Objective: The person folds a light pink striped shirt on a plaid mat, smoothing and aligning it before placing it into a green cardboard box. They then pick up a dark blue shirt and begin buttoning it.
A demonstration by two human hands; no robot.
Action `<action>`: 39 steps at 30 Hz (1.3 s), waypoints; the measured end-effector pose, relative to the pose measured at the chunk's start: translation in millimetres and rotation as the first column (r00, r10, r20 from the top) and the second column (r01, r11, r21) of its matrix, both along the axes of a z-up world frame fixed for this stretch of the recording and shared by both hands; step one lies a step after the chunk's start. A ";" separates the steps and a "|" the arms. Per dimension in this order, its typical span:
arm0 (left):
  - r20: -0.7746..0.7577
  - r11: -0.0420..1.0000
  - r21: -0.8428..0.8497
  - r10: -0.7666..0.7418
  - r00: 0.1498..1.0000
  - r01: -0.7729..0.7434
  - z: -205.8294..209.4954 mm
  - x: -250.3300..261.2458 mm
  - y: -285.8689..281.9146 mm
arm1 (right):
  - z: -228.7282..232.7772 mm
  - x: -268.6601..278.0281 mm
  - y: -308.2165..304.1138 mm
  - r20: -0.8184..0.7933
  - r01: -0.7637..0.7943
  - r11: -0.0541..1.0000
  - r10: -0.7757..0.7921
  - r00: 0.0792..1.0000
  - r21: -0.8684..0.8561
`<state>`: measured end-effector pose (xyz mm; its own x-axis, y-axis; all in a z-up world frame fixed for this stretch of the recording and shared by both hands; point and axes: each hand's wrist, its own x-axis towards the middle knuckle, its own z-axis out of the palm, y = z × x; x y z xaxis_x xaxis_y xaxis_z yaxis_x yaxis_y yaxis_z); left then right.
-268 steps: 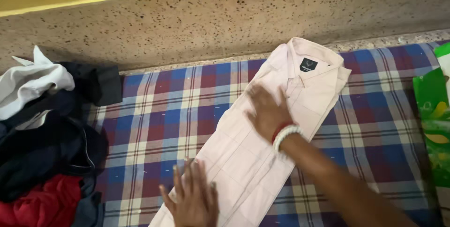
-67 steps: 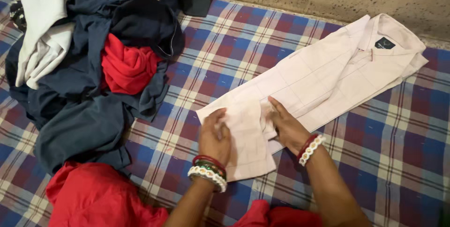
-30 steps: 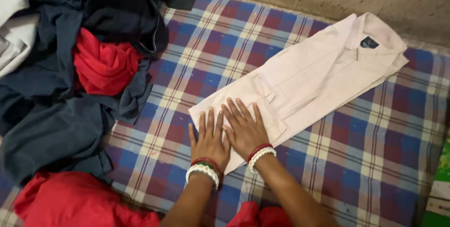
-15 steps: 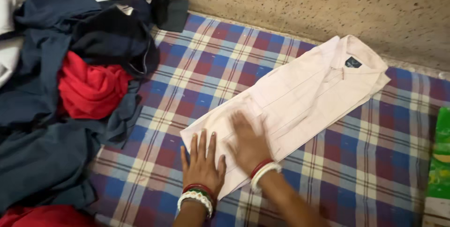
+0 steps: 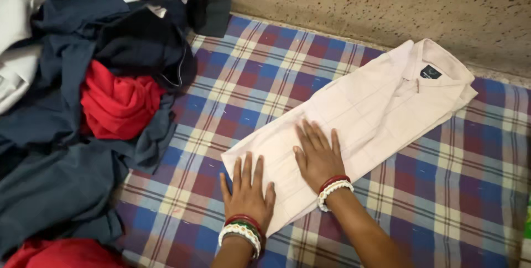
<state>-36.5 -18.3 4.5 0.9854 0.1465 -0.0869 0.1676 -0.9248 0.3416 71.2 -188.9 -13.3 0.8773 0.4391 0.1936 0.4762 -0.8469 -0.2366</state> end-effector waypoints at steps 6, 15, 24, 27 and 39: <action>-0.069 0.999 0.043 -0.007 0.998 0.010 2.6 18.7 -10.8 | 5.7 -37.1 18.9 -0.030 -0.108 0.994 0.107 0.994 -0.029; 0.215 0.995 0.059 -0.089 0.973 0.078 -26.3 46.2 0.6 | 4.2 -26.0 8.9 -0.033 -0.088 0.996 0.089 0.996 0.017; 0.203 0.994 0.085 -0.084 0.976 0.067 -23.2 42.6 0.1 | 5.6 -21.6 14.8 -0.048 -0.040 0.998 0.042 0.998 0.038; 0.201 0.994 0.080 -0.090 0.976 0.075 -23.9 42.5 -0.1 | -1.3 -30.8 19.6 -0.088 -0.166 0.986 0.167 0.982 0.028; 0.199 0.996 0.042 -0.082 0.977 0.075 -22.1 43.2 -1.6 | 5.6 -5.2 -13.2 -0.068 0.012 1.000 -0.011 0.998 0.013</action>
